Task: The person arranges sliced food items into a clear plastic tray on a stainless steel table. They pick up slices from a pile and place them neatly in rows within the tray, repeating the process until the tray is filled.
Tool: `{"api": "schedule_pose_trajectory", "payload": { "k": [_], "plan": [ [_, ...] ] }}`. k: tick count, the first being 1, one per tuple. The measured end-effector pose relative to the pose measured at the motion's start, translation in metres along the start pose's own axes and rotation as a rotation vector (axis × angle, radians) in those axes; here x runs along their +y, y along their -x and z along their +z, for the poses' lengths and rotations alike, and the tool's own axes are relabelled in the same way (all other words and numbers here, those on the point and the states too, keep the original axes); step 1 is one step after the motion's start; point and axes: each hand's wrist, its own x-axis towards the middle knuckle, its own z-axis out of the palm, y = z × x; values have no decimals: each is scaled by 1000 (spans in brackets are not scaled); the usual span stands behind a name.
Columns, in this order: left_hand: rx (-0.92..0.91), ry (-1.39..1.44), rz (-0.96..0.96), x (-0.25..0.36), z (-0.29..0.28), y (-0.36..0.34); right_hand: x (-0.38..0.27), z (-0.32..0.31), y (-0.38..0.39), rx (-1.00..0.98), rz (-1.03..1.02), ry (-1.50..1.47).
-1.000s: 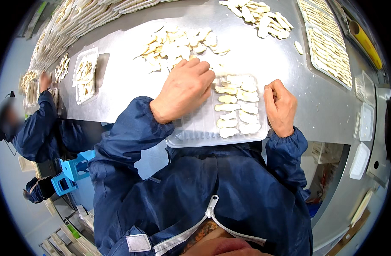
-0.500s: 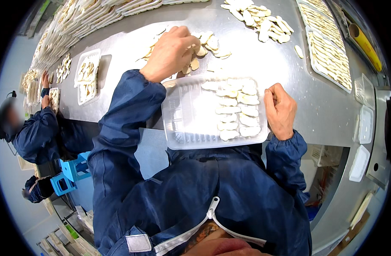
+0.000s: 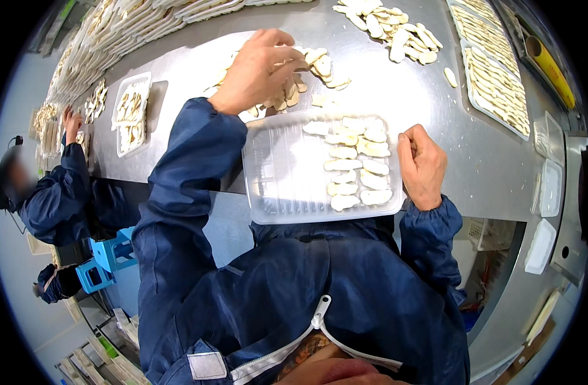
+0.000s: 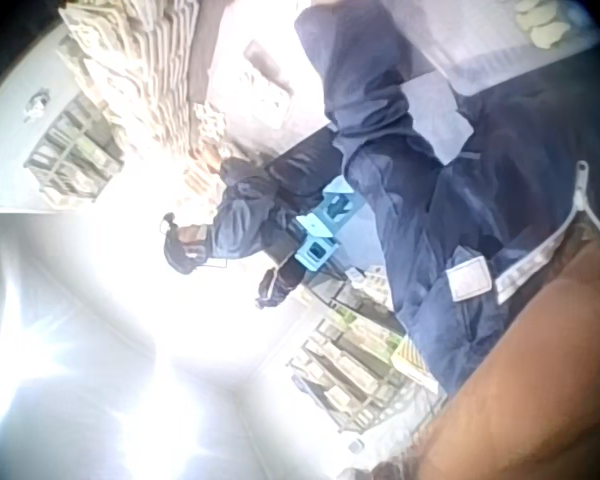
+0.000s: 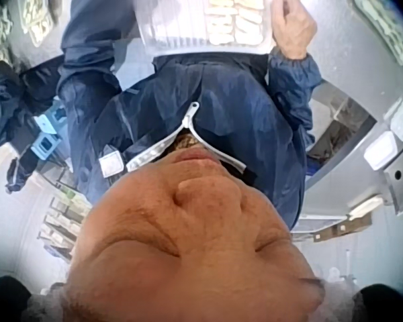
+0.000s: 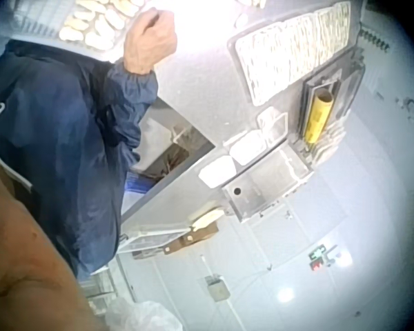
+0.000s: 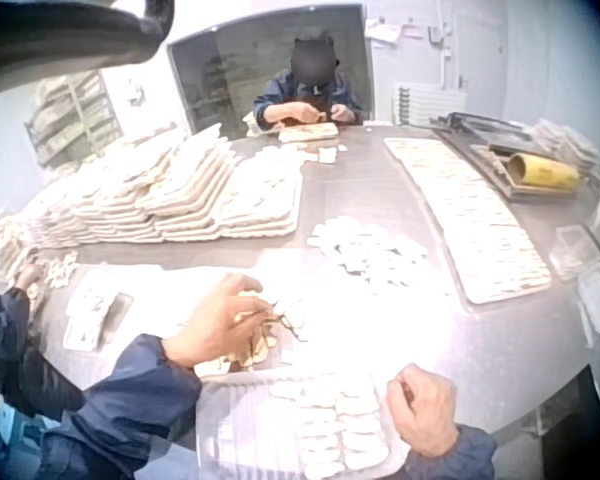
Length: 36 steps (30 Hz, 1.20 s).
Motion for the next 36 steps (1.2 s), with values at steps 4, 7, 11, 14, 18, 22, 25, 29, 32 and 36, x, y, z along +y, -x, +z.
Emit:
{"api": "schedule_pose_trajectory", "payload": {
  "k": [4,7,11,14,18,22,25,29,32,36],
  "plan": [
    [-100,219,-117,32,-38,7,2,1,1,11,4,-2],
    [-309,323,-17,57,-38,30,2,2,2,17,4,-12],
    [-329,380,-67,80,-20,44,0,1,2,16,6,-12],
    [-317,352,-97,82,-11,48,-2,0,1,9,3,-1],
    [-229,299,-30,84,-6,49,2,1,1,8,11,4],
    [-13,234,-12,75,-14,43,2,1,1,9,9,-1],
    [45,33,-84,30,-18,28,0,0,0,2,8,4],
    [-33,-113,1,-8,-4,4,0,0,1,18,-1,-20],
    [-64,-151,27,-18,13,-1,-2,1,1,10,3,-48],
    [-62,-216,71,-17,13,-3,3,1,2,-10,2,-29]
  ]
}}
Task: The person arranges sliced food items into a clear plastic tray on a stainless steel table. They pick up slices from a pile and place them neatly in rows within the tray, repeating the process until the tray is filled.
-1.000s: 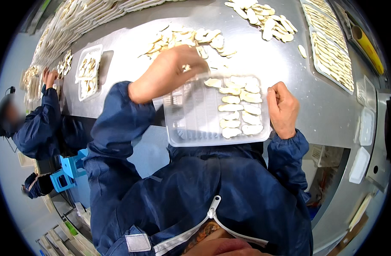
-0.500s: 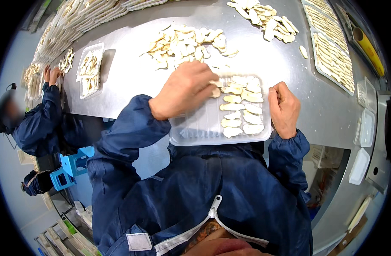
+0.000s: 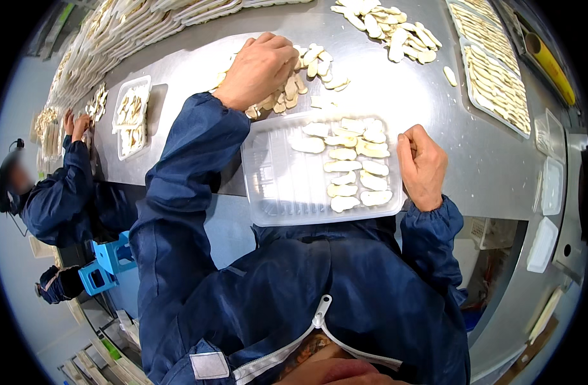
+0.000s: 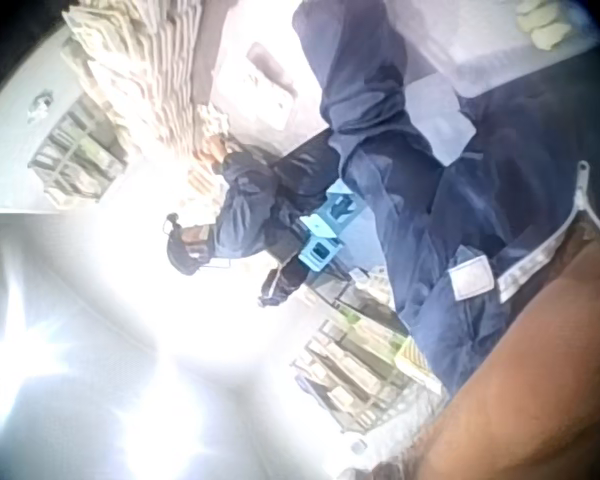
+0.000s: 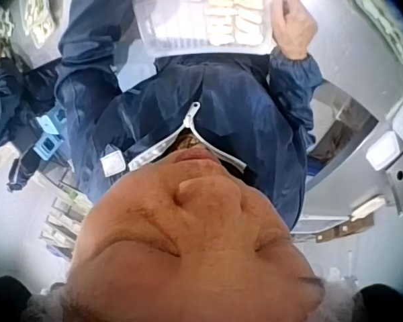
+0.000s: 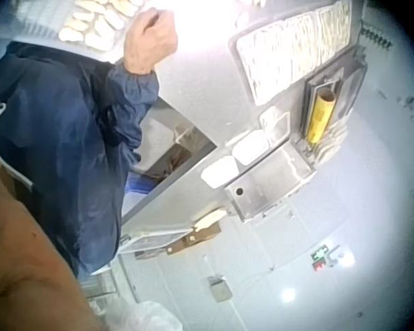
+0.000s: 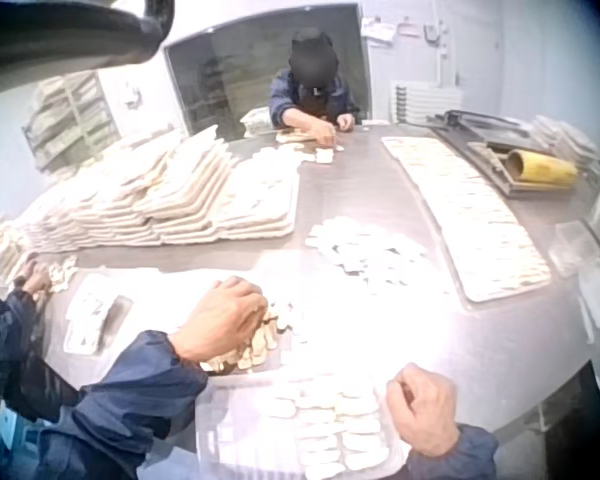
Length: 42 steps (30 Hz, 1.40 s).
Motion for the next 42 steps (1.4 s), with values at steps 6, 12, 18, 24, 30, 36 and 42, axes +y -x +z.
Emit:
{"api": "schedule_pose_trajectory", "payload": {
  "k": [6,12,18,24,30,36,42],
  "plan": [
    [-115,45,-67,-3,-5,-3,-2,-1,0,28,-6,-7],
    [2,293,-163,-4,-17,4,-3,-1,-1,5,-12,14],
    [-27,435,-86,76,-68,40,-2,0,-1,21,10,15],
    [-122,388,-44,112,-58,69,-3,0,-1,18,4,24],
    [-155,398,-15,116,-52,66,-4,-1,-1,20,-5,36],
    [72,361,-113,64,-59,34,-3,-1,-1,18,3,17],
    [2,72,-76,-6,-14,-13,-5,-1,-2,36,-4,10]
  ]
}}
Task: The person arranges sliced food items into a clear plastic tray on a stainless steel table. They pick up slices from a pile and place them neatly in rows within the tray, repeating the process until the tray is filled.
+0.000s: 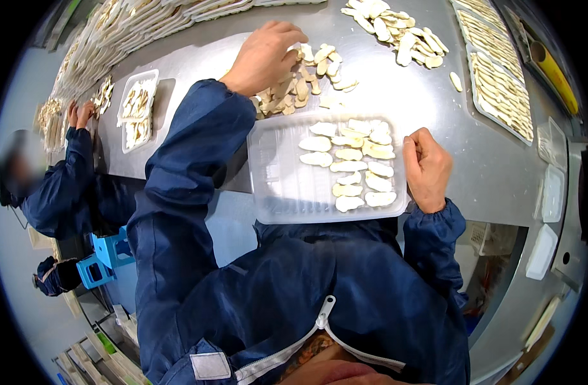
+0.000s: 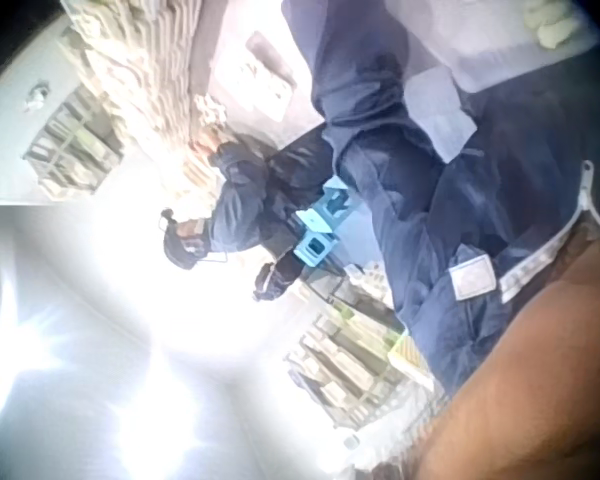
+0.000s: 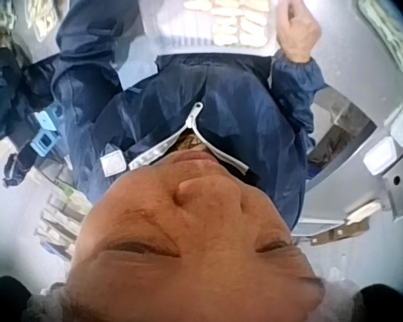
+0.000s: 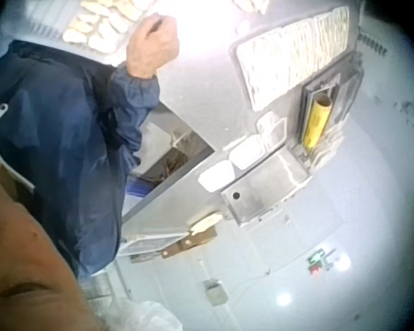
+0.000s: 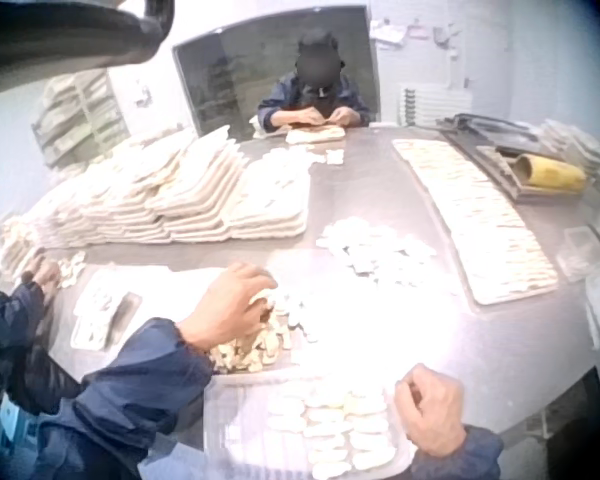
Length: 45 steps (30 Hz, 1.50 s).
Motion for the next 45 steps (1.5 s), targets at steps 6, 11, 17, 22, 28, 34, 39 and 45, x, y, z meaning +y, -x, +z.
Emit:
{"api": "schedule_pose_trajectory", "payload": {
  "k": [6,11,17,22,28,34,39,45],
  "plan": [
    [-170,-103,5,-3,25,-8,3,2,1,-18,3,-52],
    [-156,-92,41,-1,25,-8,4,1,2,-15,12,-3],
    [-80,-25,20,-7,25,-7,0,1,-1,-18,-5,9],
    [3,131,117,29,-27,11,4,1,1,-5,22,-2],
    [-129,282,142,113,-46,81,7,3,3,-21,10,4],
    [-170,231,168,126,-34,96,1,1,1,-13,6,6],
    [-125,317,89,124,-47,91,3,1,2,-27,24,25],
    [6,131,-167,31,-38,58,2,1,0,-11,-3,9]
  ]
}}
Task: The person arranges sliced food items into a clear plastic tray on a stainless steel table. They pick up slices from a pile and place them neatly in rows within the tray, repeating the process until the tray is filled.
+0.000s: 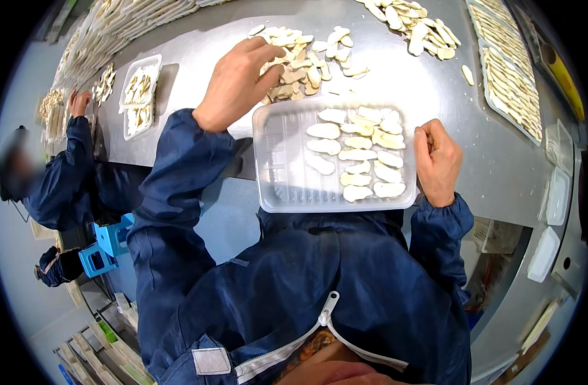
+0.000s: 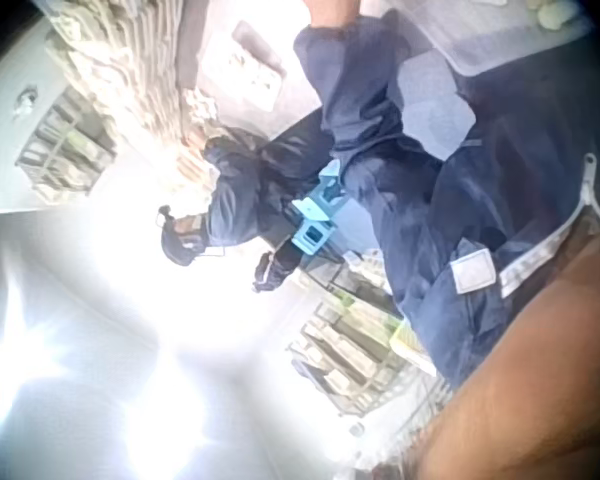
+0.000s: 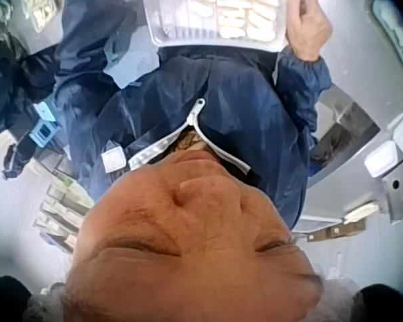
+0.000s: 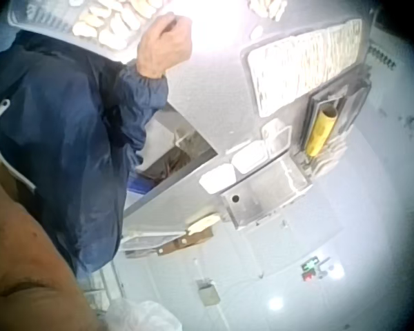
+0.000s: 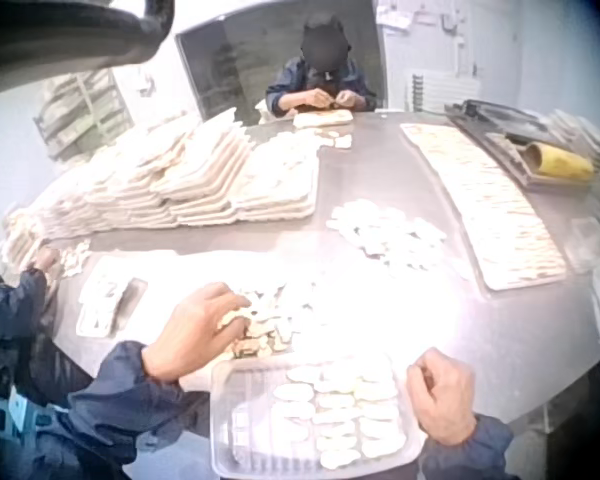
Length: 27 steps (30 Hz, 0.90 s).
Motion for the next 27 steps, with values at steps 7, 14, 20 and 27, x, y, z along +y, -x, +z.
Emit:
{"api": "schedule_pose_trajectory", "payload": {
  "k": [7,14,20,27],
  "plan": [
    [-95,-155,16,-4,23,-21,-1,-1,1,-13,19,12],
    [-53,-181,54,-10,28,-20,0,0,1,-16,36,-21],
    [-27,-5,136,39,-9,8,-1,0,1,-9,28,-4],
    [-366,109,277,94,-2,71,2,1,1,-10,12,-16]
  ]
}}
